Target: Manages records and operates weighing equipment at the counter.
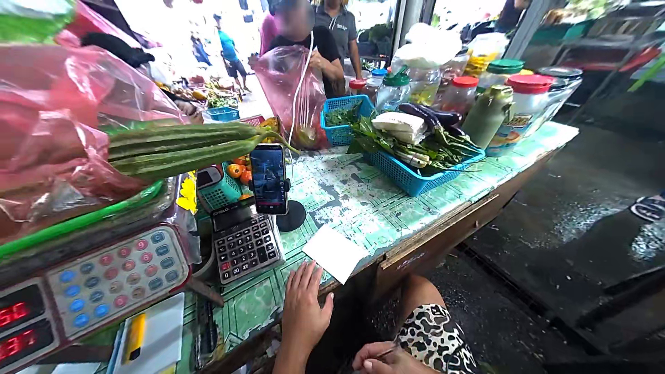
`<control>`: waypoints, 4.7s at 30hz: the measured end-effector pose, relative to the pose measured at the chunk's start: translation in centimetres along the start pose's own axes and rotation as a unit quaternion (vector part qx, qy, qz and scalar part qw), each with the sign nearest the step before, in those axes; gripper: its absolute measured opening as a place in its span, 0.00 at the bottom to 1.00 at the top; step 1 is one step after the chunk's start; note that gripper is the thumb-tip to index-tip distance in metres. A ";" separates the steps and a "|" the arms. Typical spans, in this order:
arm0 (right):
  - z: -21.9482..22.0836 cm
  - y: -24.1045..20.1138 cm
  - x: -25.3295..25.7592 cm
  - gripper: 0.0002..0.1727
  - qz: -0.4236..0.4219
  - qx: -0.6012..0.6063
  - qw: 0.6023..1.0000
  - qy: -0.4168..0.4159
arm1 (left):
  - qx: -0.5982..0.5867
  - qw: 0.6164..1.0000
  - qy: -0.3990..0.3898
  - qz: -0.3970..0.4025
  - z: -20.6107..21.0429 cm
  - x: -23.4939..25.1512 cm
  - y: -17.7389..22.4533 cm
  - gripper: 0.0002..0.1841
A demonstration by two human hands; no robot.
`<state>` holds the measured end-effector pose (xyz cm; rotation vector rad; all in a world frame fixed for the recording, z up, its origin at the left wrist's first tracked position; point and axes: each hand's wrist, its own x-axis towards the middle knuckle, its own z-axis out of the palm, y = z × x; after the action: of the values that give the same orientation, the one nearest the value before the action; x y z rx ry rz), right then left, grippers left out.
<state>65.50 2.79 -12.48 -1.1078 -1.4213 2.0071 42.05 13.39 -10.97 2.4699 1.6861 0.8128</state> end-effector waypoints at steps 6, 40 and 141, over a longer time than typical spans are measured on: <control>-3.6 2.0 -2.1 0.15 -0.031 -0.136 0.990 0.015 | -0.008 1.000 -0.013 -0.005 -0.2 -0.2 0.0 0.30; -7.7 -18.8 7.6 0.32 -0.187 0.407 0.893 0.050 | -0.017 0.999 -0.037 -0.008 0.1 0.3 0.1 0.29; -7.4 -15.3 21.3 0.14 -0.284 -0.333 0.891 0.124 | -0.032 0.999 -0.008 -0.023 0.5 0.0 0.2 0.22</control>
<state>57.70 28.26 -7.06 -0.9775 -2.0542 0.9485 42.46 13.48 -11.34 2.3798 1.6792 0.8268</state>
